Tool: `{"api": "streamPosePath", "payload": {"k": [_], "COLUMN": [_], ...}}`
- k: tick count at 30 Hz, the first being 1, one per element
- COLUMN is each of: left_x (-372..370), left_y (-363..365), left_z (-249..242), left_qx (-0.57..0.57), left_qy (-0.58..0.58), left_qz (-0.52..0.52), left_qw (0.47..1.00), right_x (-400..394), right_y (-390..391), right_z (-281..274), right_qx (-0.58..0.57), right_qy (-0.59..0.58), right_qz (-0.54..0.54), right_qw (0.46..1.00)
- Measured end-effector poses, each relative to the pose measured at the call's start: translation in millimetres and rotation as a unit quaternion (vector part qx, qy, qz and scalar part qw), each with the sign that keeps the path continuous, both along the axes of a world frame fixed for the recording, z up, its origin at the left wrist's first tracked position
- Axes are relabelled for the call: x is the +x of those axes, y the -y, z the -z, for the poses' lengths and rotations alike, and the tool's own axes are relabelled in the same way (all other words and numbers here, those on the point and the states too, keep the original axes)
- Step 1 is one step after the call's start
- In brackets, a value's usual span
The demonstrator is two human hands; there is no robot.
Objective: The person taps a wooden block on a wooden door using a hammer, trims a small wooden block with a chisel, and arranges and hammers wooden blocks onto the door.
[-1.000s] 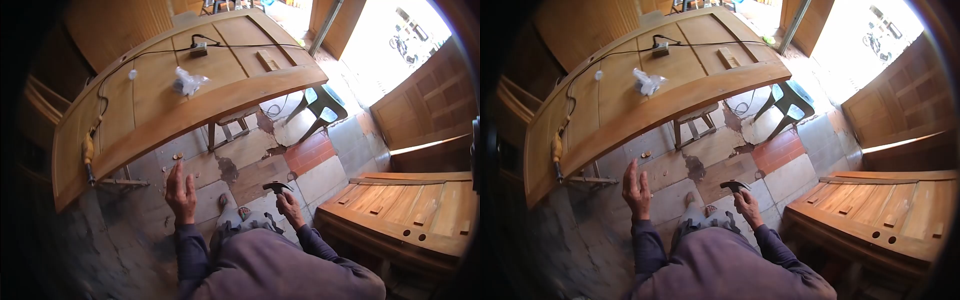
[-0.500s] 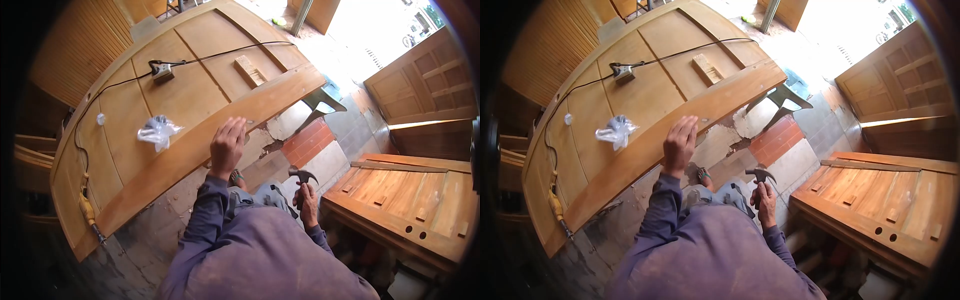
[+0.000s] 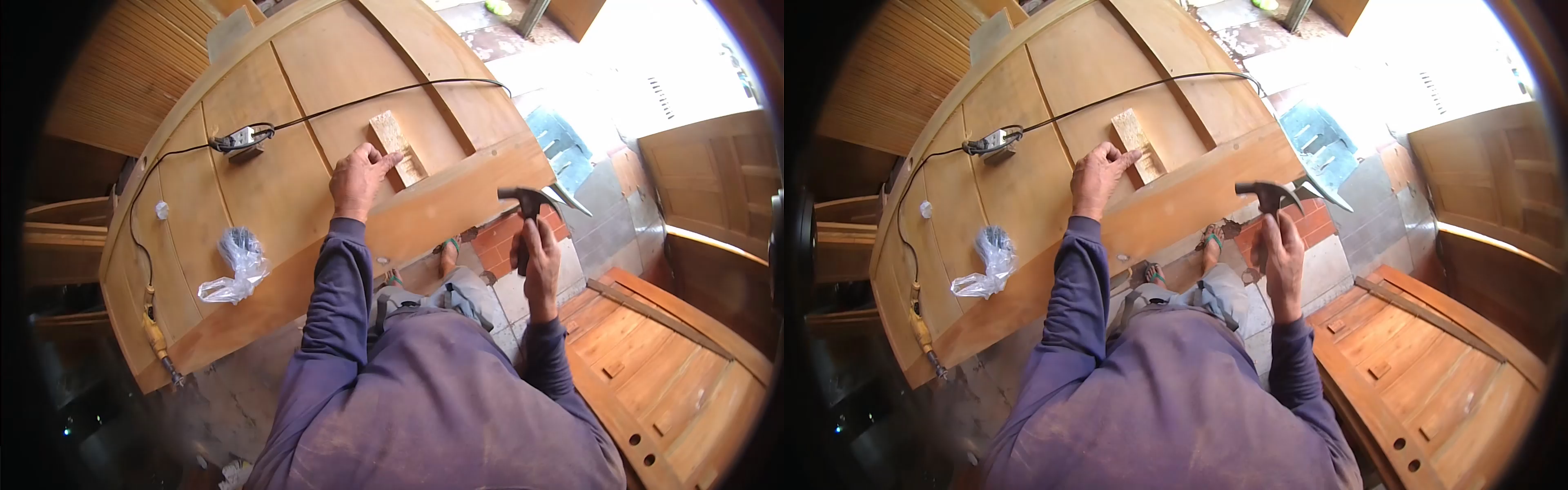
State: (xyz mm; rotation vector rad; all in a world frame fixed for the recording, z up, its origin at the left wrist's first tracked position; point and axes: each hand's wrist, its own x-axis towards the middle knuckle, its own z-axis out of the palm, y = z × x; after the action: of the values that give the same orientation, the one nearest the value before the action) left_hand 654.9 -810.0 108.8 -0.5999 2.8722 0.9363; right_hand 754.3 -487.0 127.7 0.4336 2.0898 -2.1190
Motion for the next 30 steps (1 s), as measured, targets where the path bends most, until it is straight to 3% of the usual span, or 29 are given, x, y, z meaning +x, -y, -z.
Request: {"api": "streamPosePath", "payload": {"k": [2,9,11,15,19,22,25,28,30], "left_x": [-7.1,-9.8,-8.5,-5.6,-22.4,-35.8,-38.4,-41.2,-39.1], "left_y": [-1.4,-5.6,-6.0,-9.7,-7.4,4.0,8.3,10.2,10.6], "left_z": [-14.0,-15.8,-13.0,-15.4,-13.6,-4.9,0.2,-5.0,-5.2], "left_qx": [0.006,0.024,0.033,0.0,0.04,0.021,0.001,0.001,-0.005], "left_qy": [0.063,0.115,0.102,0.036,-0.079,-0.15,-0.111,-0.097,-0.076], "left_qz": [0.011,0.045,0.033,-0.022,-0.088,-0.063,0.0,0.0,0.006], "left_qw": [0.998,0.992,0.994,0.999,0.992,0.986,0.994,0.995,0.997], "right_x": [-47.3,-172.6,-194.2,-216.9,-225.3,-215.3,-233.2,-282.8,-318.3], "right_y": [-4.3,33.8,48.1,75.4,73.0,60.8,59.7,90.1,127.8], "right_z": [-9.0,-15.3,5.5,27.5,2.8,-12.5,-24.8,-35.5,-39.4], "right_qx": [0.001,0.076,0.116,0.075,0.05,-0.029,-0.004,0.023,0.123], "right_qy": [-0.001,0.059,-0.018,-0.057,0.03,0.082,0.064,0.021,-0.047], "right_qz": [-0.046,-0.203,-0.253,-0.228,-0.221,-0.179,-0.189,-0.223,-0.24], "right_qw": [0.999,0.974,0.96,0.969,0.974,0.98,0.98,0.974,0.962]}}
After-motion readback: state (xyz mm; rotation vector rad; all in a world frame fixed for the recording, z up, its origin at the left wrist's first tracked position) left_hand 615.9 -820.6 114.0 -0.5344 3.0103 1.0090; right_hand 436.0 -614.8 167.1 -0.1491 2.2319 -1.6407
